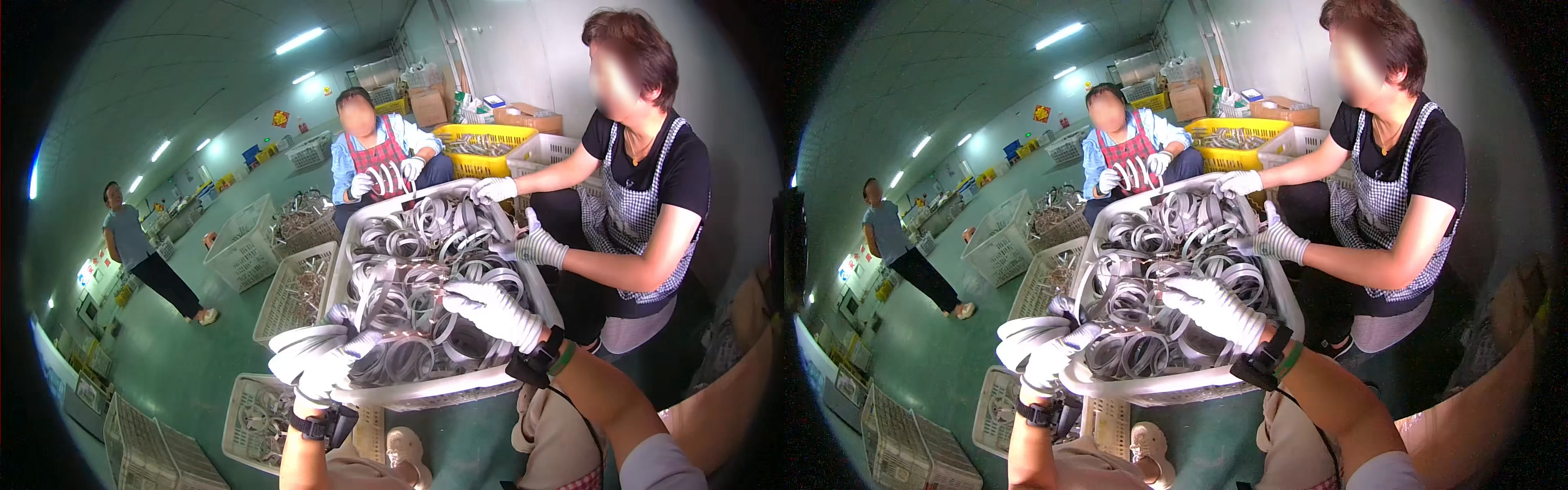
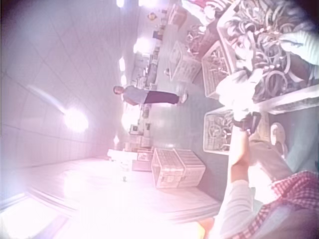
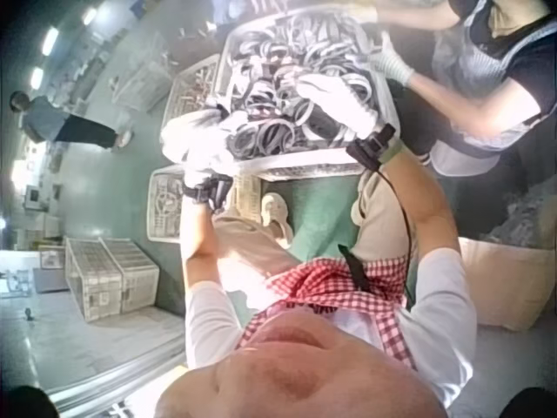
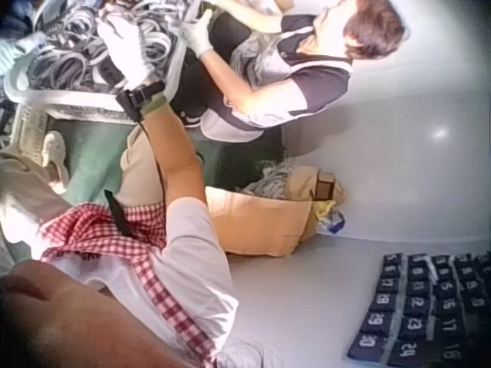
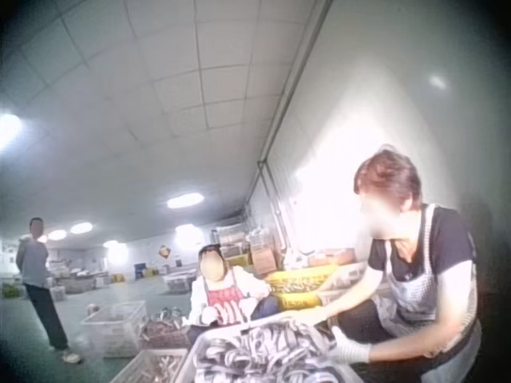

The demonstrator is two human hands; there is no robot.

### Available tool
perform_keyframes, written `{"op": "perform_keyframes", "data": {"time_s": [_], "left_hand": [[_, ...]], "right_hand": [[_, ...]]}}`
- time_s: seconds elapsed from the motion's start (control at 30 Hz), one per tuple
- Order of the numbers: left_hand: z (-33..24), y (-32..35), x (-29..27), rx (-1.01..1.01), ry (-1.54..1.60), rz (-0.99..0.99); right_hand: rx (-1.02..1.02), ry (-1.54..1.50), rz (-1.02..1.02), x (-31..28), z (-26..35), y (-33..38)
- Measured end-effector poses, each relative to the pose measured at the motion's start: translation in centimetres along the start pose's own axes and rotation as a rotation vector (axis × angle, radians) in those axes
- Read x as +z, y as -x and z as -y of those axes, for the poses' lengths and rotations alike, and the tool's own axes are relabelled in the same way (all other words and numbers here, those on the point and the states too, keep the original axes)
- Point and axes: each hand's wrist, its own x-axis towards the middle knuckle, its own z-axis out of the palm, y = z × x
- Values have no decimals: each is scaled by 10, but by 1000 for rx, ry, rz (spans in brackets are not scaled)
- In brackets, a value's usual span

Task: Sorting and inspecting circular metal rings from a large central bin into smaller plastic containers.

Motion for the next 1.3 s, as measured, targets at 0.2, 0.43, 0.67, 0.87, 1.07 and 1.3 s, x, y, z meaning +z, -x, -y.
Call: {"op": "perform_keyframes", "data": {"time_s": [0.2,0.43,0.67,0.87,1.07,1.3], "left_hand": [[-11,-6,5,123,-15,152],[-70,-7,21,-163,448,121],[-63,-13,58,23,280,-91],[-47,5,69,180,-341,-10],[-43,-21,63,113,140,-154],[-48,-29,83,457,412,-82]], "right_hand": [[-13,-92,39,1,4,-2],[15,-79,33,-3,15,-1],[-189,109,-215,13,13,-2],[-126,-224,-305,27,-5,-2],[560,-921,122,29,28,1],[545,-1080,161,31,32,-3]]}}
